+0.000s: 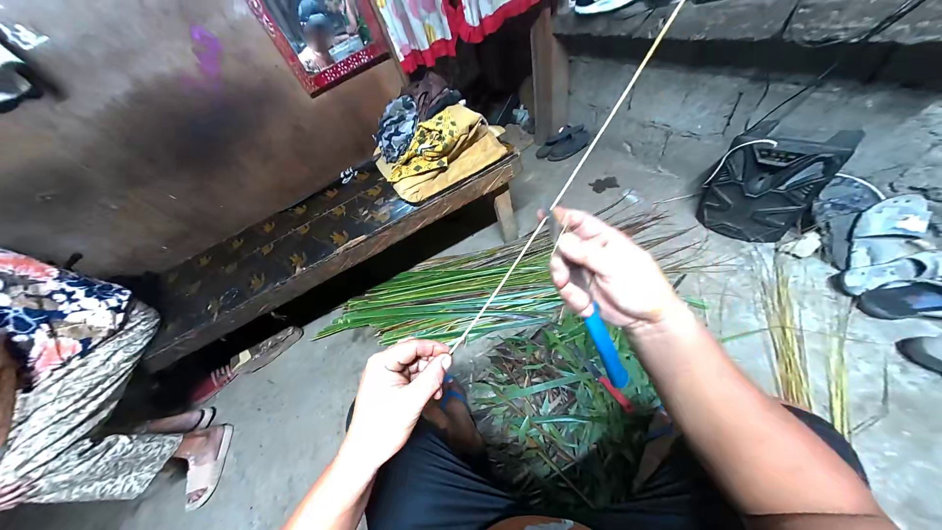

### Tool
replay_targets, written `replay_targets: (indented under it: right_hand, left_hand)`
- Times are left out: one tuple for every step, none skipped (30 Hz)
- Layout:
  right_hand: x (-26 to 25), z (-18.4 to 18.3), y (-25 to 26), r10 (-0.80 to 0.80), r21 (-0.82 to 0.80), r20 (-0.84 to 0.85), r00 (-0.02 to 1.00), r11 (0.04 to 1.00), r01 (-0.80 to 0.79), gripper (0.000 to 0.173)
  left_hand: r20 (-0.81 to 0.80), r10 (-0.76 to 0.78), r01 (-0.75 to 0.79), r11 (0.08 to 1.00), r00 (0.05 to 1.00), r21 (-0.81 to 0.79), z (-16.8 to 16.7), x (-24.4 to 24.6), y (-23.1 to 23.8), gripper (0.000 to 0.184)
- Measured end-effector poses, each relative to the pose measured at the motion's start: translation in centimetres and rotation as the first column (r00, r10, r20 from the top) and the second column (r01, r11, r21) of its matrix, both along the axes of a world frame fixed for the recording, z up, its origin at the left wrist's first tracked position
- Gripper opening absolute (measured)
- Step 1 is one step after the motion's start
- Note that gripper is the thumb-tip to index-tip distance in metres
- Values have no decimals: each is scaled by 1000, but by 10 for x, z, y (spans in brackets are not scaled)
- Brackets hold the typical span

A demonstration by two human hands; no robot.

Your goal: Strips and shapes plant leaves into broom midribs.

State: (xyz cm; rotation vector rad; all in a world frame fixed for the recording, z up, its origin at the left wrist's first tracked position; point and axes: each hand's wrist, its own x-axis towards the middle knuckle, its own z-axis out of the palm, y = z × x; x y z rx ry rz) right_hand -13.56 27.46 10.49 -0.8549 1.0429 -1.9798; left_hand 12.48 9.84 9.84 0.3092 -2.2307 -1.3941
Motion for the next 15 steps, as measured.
replay_targets:
  right_hand:
    - [6, -3, -5, 46, 21, 2, 999, 999, -46, 37]
    - [13, -5, -8, 90, 38, 10, 996, 995, -90, 37]
    - [19, -8, -11, 131, 50, 17, 991, 990, -132, 38]
    - [24, -11, -14, 174, 54, 13, 985, 983, -175, 39]
    - [29, -12, -16, 214, 52, 6, 977, 975, -214, 39]
    - [34, -14, -18, 247, 49, -8, 969, 968, -246, 39]
    - [39, -15, -19, 272, 47, -21, 962, 962, -270, 38]
    - [42, -16, -20, 292, 40, -33, 956, 956, -291, 38]
    - [44, -17, -20, 309, 29, -46, 950, 951, -308, 37]
    - [44, -18, -20, 313, 19, -53, 948, 950, -312, 38]
    - [44, -18, -19, 304, 12, -54, 951, 953, -304, 38]
    - [41, -17, -18, 286, 1, -56, 957, 958, -286, 38]
    - [38, -16, -17, 262, -10, -57, 963, 965, -263, 38]
    - [34, -15, -16, 236, -17, -56, 970, 971, -238, 39]
    - [31, -13, -14, 212, -19, -53, 976, 977, -213, 39]
  left_hand:
    - [-19, 0, 0, 1000, 1000, -4, 2, -4, 1, 10]
    - [-33, 0, 0, 1000, 999, -6, 3, -8, 1, 10]
    - [-44, 4, -4, 1000, 999, -3, 6, -12, 2, 10]
    - [-52, 9, -9, 1000, 999, 5, 8, -15, 3, 10]
    - [-52, 13, -12, 1000, 999, 12, 11, -18, 4, 10]
    - [-52, 13, -12, 1000, 999, 21, 14, -20, 4, 10]
    - [-52, 10, -8, 1000, 999, 30, 16, -22, 5, 10]
    - [-55, 4, -2, 999, 998, 36, 17, -24, 5, 10]
    - [-58, -1, 3, 999, 998, 39, 18, -25, 5, 11]
    - [-57, -3, 5, 999, 998, 40, 18, -25, 5, 11]
    - [-55, -4, 6, 999, 998, 40, 17, -25, 5, 12]
    - [-51, -7, 9, 999, 999, 42, 16, -24, 4, 12]
    - [-47, -10, 12, 999, 999, 42, 15, -22, 3, 12]
    - [-42, -14, 15, 999, 999, 42, 14, -21, 3, 13]
    - [-37, -18, 20, 999, 999, 45, 12, -19, 2, 13]
